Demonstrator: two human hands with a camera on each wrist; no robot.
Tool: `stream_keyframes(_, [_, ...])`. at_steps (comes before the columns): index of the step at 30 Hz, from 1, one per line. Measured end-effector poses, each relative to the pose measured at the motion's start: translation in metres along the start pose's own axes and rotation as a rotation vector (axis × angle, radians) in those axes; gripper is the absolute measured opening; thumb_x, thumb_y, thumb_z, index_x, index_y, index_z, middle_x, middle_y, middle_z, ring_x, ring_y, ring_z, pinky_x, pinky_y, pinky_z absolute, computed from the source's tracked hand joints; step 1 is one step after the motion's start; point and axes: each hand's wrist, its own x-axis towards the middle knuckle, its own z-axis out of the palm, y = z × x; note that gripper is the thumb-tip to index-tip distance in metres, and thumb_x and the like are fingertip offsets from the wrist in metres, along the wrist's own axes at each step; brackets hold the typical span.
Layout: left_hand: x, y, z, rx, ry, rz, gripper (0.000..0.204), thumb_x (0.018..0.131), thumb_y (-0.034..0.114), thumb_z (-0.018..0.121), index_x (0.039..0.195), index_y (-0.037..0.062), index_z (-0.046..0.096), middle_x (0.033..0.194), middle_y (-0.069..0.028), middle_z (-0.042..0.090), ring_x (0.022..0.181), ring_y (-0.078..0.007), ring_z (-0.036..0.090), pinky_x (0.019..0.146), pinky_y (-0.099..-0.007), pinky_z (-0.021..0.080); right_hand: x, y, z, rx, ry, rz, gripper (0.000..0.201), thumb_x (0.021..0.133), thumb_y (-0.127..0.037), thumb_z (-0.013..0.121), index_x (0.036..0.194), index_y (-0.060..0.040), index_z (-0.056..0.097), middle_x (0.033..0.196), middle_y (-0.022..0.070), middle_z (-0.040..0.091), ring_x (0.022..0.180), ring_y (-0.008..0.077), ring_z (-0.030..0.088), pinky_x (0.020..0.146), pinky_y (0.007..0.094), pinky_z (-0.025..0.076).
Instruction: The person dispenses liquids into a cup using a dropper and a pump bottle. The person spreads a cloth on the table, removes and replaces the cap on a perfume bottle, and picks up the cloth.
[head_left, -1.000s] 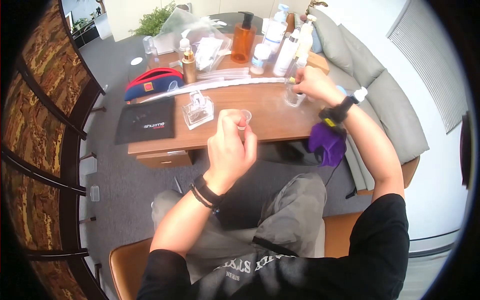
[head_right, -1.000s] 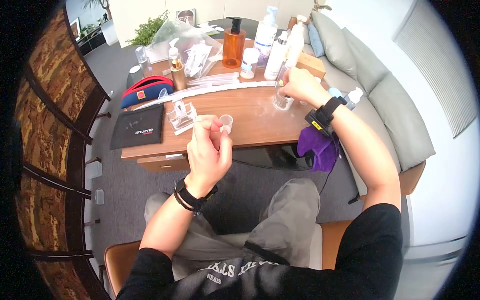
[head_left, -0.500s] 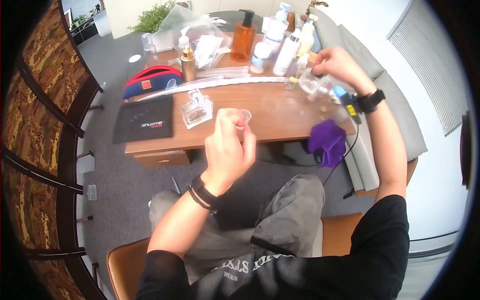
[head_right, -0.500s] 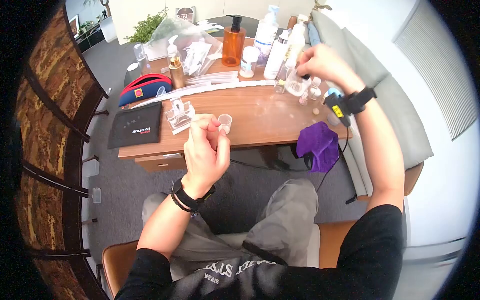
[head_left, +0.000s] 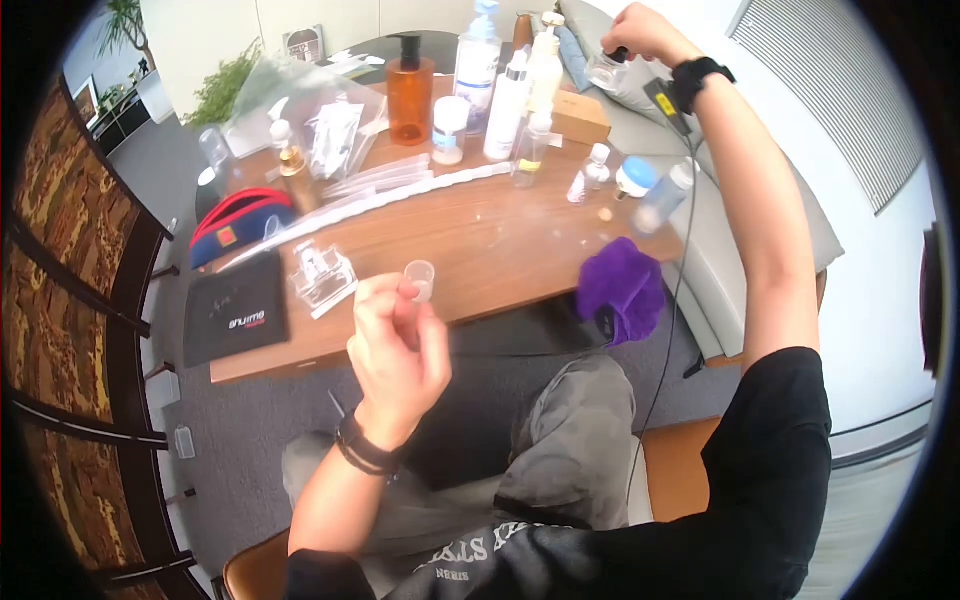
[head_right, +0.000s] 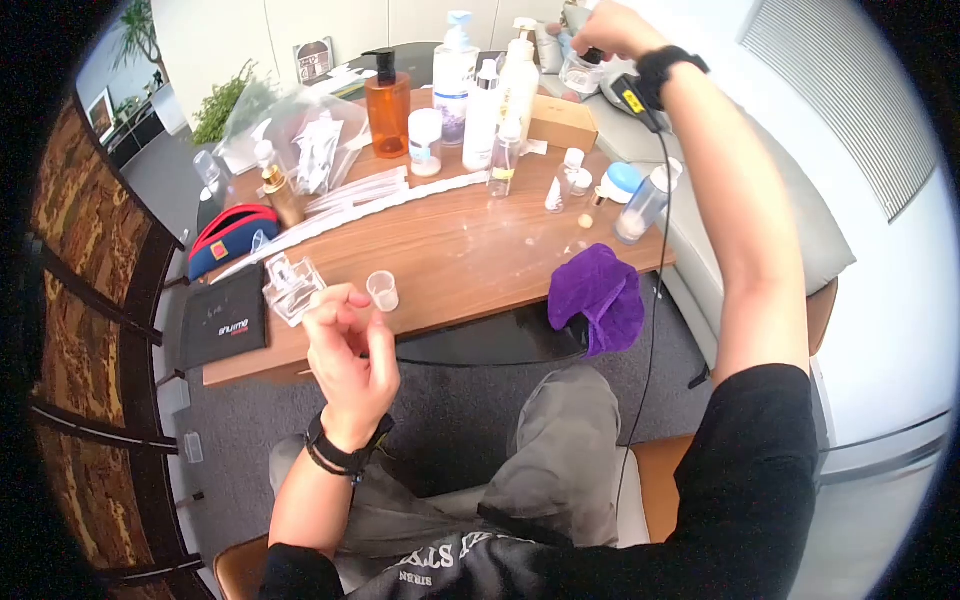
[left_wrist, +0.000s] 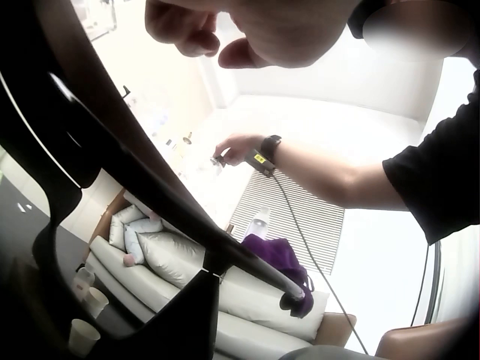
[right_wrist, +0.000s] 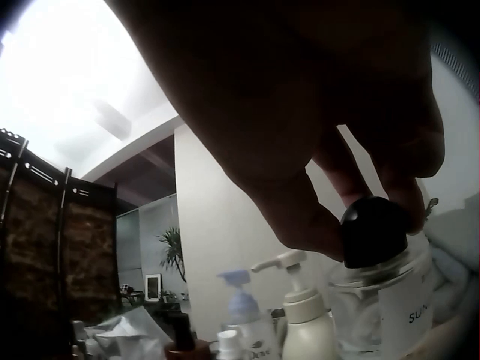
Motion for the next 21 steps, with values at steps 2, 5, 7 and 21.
stream_keyframes(2, [0.0,-0.003,0.002,-0.039,0.005,-0.002,0.032,0.089,-0.014,0.061,0.107,0.0054,0.042,0.113,-0.0101,0.058,0.062,-0.0029,0.044,0.054,-0.0193,0.038,0.036,0.008,0.028,-0.026,0.006,0.033,0.029,0.074,-0.033,0.078,0.082,-0.0051,0.08,0.084,0.0156,0.077,0.073,0.0271,0.072,0.067,0.0383,0.058])
stream_keyframes(5, [0.003,-0.001,0.003,-0.066,0.003,-0.009,0.034,0.09,-0.015,0.06,0.106,0.0062,0.04,0.113,-0.0101,0.057,0.064,-0.0025,0.042,0.055,-0.0181,0.036,0.086,0.021,0.07,-0.475,0.17,-0.165,0.037,0.073,-0.03,0.079,0.101,-0.0061,0.079,0.1,0.0231,0.075,0.099,0.0382,0.072,0.087,0.044,0.057])
stream_keyframes(7, [0.003,0.0,0.002,-0.066,-0.006,-0.02,0.035,0.09,-0.015,0.06,0.105,0.0068,0.038,0.113,-0.0101,0.056,0.065,-0.0027,0.041,0.055,-0.0181,0.035,0.092,0.028,0.09,-0.342,0.248,-0.215,0.045,0.073,-0.029,0.079,0.111,-0.006,0.075,0.102,0.024,0.074,0.103,0.0393,0.07,0.09,0.0444,0.056])
stream_keyframes(21, [0.011,-0.003,-0.003,-0.041,-0.027,-0.023,0.039,0.088,-0.017,0.059,0.106,0.0086,0.036,0.114,-0.0125,0.054,0.068,-0.0026,0.045,0.056,-0.0171,0.034,0.083,0.011,0.11,-0.243,-0.061,-0.092,0.037,0.074,-0.014,0.086,0.103,0.0061,0.074,0.102,0.0265,0.075,0.099,0.039,0.074,0.084,0.0449,0.059])
